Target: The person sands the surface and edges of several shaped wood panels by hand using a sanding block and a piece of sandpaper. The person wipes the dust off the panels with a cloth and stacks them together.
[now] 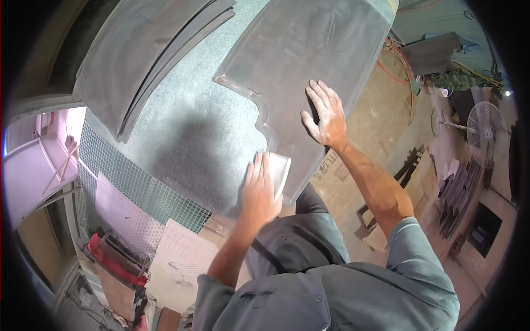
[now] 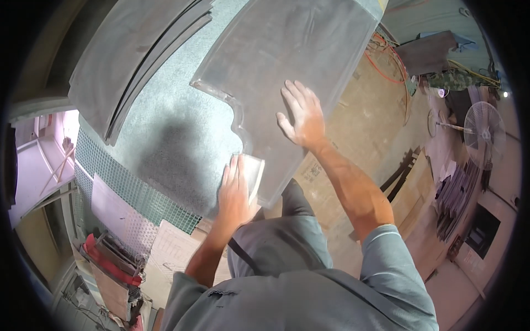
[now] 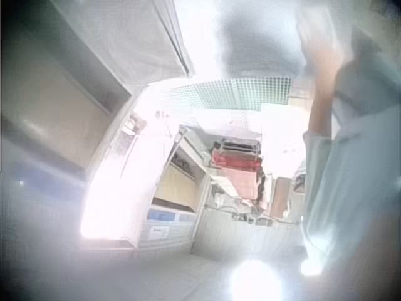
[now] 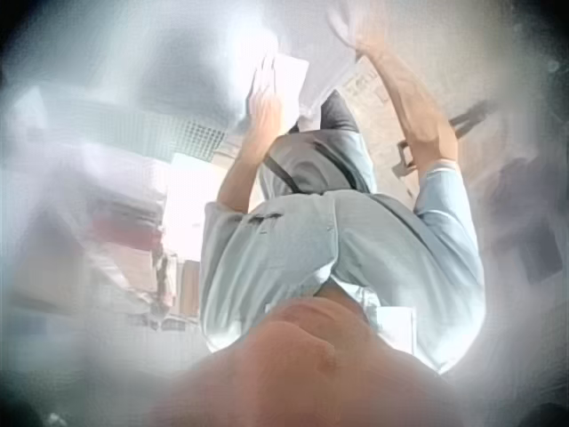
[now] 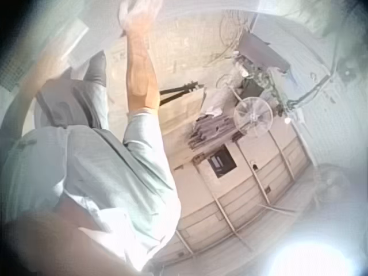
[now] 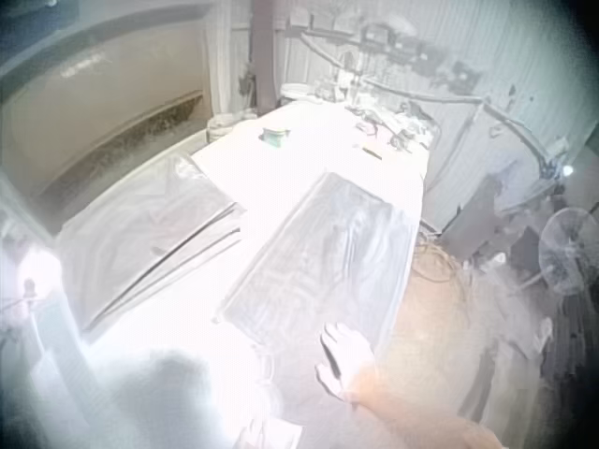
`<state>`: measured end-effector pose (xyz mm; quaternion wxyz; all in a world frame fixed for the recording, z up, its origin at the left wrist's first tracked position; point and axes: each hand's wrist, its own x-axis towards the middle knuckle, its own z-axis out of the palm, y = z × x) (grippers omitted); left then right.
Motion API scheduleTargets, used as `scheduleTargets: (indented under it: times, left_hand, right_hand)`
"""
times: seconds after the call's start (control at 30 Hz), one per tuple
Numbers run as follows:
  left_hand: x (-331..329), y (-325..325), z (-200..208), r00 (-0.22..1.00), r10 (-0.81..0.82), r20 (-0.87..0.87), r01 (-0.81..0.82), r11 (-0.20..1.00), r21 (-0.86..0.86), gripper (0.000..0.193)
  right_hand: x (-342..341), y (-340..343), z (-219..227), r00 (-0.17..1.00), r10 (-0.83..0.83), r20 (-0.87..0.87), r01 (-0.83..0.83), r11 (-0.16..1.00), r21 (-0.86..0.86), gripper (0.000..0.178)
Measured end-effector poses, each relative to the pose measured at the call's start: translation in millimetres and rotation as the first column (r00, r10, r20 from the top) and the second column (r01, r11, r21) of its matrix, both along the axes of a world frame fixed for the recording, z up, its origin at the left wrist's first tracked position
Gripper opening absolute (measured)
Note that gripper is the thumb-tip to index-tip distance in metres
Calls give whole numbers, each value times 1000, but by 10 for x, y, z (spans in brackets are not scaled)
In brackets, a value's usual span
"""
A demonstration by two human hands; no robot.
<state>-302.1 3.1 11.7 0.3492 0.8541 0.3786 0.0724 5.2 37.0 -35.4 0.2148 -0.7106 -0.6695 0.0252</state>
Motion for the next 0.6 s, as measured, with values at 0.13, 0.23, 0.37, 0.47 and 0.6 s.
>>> scheduleTargets:
  times: [0.13,0.23,0.37,0.47,0.6]
  left_hand:
    - [119,-232,-190,994,105,-15,-104,993,54,101]
    - [654,188,-262,979,205,5,-205,972,116,101]
    - [819,183,-205,945,316,-86,-305,944,122,105]
    - [797,114,-206,947,320,-34,-310,936,166,103]
    - [956,469,-269,930,368,-7,-359,913,195,101]
  right_hand:
    - [29,4,-45,1000,-3,1,3,1000,26,64]
    - [0,33,-37,1000,6,-3,-6,999,33,65]
    - [1,21,-30,1000,-7,-15,7,999,42,64]
    - [-9,-49,-23,1000,-4,-24,5,999,46,63]
    - [-33,13,-8,1000,-8,5,8,999,33,62]
